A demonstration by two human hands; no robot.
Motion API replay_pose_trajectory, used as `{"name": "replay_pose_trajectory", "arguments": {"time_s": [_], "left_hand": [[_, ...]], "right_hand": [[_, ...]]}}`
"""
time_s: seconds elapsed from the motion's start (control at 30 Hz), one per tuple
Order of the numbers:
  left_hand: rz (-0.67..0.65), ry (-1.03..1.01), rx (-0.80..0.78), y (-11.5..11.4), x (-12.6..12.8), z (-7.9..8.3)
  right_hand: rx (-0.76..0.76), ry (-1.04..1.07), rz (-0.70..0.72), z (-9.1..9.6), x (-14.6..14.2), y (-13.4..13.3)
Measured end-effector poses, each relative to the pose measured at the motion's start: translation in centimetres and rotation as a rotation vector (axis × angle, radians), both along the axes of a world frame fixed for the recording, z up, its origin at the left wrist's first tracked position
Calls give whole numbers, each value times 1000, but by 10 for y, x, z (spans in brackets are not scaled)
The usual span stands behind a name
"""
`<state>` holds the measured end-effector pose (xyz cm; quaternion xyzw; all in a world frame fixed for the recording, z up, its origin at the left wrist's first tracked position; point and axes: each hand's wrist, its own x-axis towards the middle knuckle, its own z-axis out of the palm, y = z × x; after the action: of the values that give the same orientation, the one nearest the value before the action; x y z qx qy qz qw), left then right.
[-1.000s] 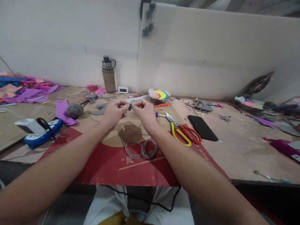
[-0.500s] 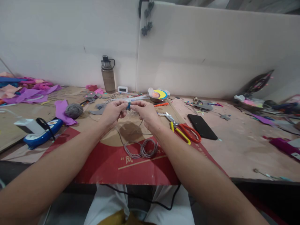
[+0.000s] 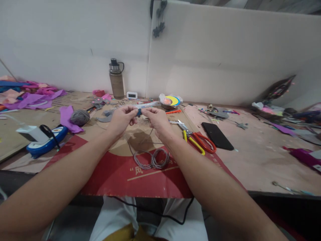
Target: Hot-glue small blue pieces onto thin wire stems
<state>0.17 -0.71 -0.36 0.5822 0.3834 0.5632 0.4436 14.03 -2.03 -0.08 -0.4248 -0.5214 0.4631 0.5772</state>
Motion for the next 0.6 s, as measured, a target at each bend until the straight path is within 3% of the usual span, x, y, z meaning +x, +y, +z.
{"name": "replay_pose_trajectory", "arguments": {"time_s": [0.33, 0.47, 0.6], "left_hand": [[-71, -46, -79, -5, 3, 4], [-149, -117, -151, -6, 2, 6], [-144, -164, -203, -6, 1, 8]], "right_hand": [[96, -130, -85, -5, -1, 11], [78, -130, -107, -3, -2, 8], [38, -112, -102, -1, -1, 2]]}}
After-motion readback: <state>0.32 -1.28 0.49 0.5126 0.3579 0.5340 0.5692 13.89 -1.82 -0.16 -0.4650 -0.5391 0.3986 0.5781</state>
